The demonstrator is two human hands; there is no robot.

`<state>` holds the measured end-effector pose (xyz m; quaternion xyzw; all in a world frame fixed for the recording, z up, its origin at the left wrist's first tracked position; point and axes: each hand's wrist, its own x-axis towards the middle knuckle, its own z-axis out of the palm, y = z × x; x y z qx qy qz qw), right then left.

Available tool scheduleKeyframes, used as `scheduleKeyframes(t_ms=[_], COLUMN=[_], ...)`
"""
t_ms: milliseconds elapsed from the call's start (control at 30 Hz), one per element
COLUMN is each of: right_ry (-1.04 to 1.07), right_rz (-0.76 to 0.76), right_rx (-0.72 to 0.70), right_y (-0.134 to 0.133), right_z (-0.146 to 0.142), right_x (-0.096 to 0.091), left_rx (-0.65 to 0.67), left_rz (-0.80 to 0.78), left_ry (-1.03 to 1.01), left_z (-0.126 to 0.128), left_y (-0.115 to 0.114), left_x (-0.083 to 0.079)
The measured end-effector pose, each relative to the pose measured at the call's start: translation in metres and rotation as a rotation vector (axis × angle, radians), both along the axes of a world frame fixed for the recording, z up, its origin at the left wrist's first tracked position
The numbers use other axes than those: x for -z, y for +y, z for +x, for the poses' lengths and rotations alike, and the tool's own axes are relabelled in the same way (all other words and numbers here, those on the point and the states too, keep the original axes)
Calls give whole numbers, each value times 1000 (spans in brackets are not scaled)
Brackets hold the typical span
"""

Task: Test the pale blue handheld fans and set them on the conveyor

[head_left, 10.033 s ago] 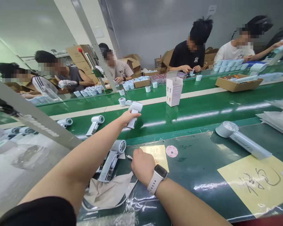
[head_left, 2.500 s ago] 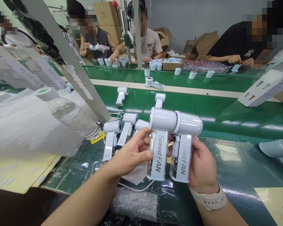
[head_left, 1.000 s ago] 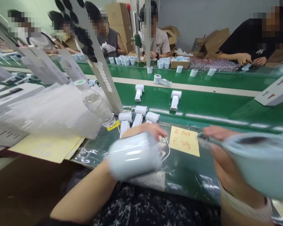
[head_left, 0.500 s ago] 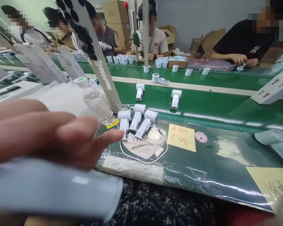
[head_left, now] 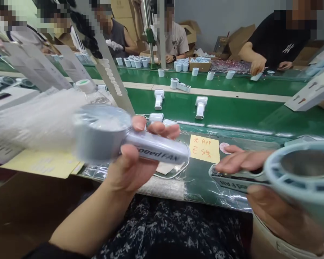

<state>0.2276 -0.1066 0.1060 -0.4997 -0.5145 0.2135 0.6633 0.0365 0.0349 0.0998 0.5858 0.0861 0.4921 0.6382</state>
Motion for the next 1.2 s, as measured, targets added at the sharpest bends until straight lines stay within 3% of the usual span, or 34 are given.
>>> scheduleKeyframes(t_ms=[133,267,333,400,467,500,567,633,733,833,933,1000,1067,1133,1200], right_ry=[74,95,151,294,459,510,510,420,268,110,-192,-487,-712,-744,-756], right_rz=[106,84,49,-25,-183,-276,-402,-378,-297,-347,-464,-619,-883,-970,-1011], right_rx=[29,-37,-43,-73,-114,-93,28,68,-180,-295,-48,307,589,692,785], right_y=[-8,-9,-6,0,9,15,26,35,42,47,50,48,40,29,15], right_z=[1,4,8,12,12,9,-2,-18,-37,-24,31,82,129,164,186], right_x=[-17,-14,-7,4,18,25,39,50,56,52,47,48,53,59,65], left_rx=[34,41,165,385,564,564,431,235,-15,-103,-79,-141,-304,-495,-579], left_rz=[-3,-108,-194,-294,-357,-348,-299,-242,-124,7,206,401,534,558,548], left_ry=[-132,-154,-177,-165,-84,-34,47,87,96,210,514,679,733,716,717], left_z=[-5,-8,-9,-7,-2,2,13,27,46,58,63,63,63,64,67], left_y=[6,3,1,-3,-8,-11,-16,-20,-23,-19,-3,14,32,48,57], left_x=[-24,-22,-16,-6,7,14,28,36,40,37,30,26,27,36,47])
